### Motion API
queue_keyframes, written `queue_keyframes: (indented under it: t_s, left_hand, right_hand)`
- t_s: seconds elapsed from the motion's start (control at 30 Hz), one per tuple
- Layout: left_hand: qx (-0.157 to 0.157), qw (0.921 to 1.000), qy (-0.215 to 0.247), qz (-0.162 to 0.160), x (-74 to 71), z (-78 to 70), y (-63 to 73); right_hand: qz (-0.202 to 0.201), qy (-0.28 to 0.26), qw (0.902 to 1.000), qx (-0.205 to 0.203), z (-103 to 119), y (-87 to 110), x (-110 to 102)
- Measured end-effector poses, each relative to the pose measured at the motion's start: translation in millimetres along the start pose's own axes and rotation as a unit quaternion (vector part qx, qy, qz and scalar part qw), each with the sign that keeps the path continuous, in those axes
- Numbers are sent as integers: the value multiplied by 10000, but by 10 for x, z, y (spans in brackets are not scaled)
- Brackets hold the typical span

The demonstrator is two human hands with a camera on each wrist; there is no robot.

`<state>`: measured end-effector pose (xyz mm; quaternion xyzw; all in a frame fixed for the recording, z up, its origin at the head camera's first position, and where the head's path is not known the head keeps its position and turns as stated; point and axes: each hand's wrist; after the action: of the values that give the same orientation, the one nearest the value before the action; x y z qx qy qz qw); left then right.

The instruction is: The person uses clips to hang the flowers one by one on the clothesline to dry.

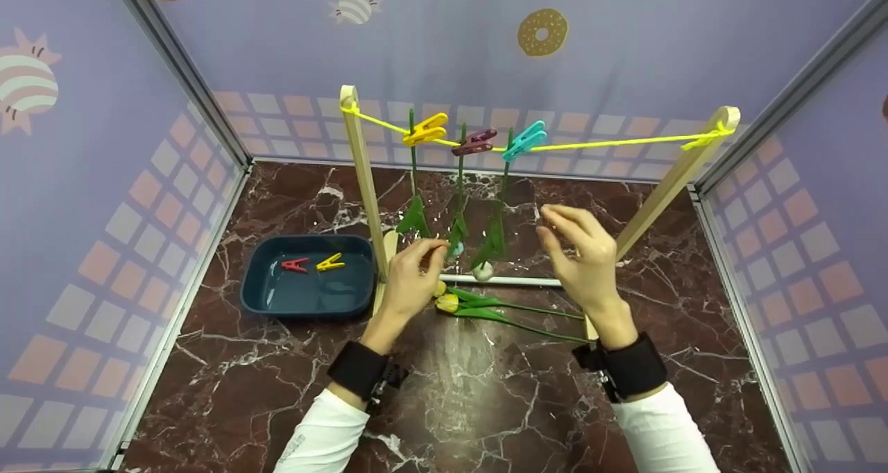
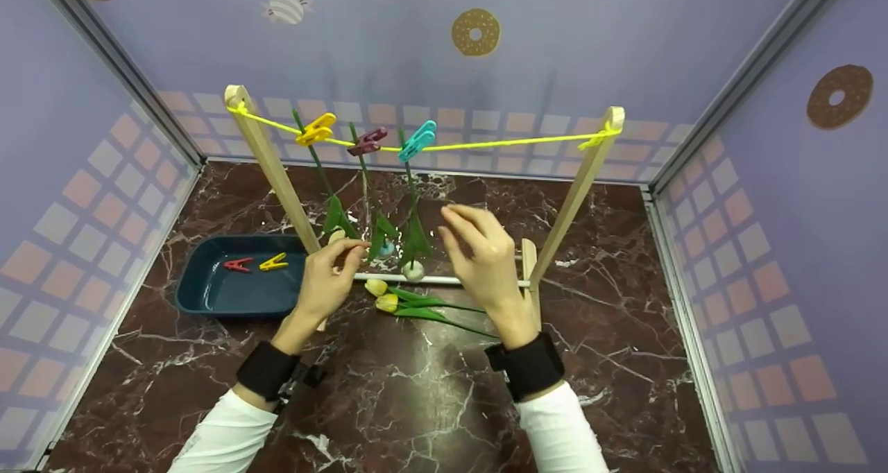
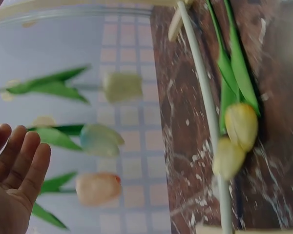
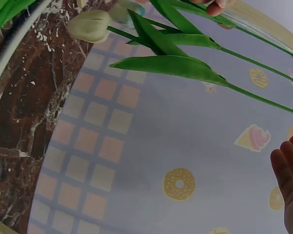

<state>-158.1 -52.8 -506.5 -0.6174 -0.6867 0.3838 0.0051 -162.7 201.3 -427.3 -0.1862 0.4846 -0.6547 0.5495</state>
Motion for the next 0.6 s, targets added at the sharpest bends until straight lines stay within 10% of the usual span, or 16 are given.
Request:
queue_keyframes:
  t_s: [0.6]
  left_hand:
    - [-988,9880,-1163,-224,-525,695,201]
  right_hand:
    - [505,292,9982,137,-211,563,102]
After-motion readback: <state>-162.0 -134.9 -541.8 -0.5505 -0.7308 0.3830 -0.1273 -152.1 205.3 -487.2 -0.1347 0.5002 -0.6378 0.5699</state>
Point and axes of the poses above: each hand's wrist, its own y-axis away from the middle knuckle, its own x-axis out of the palm, z = x × y, and after that the axes turned 3 degrees about -y, right-handed
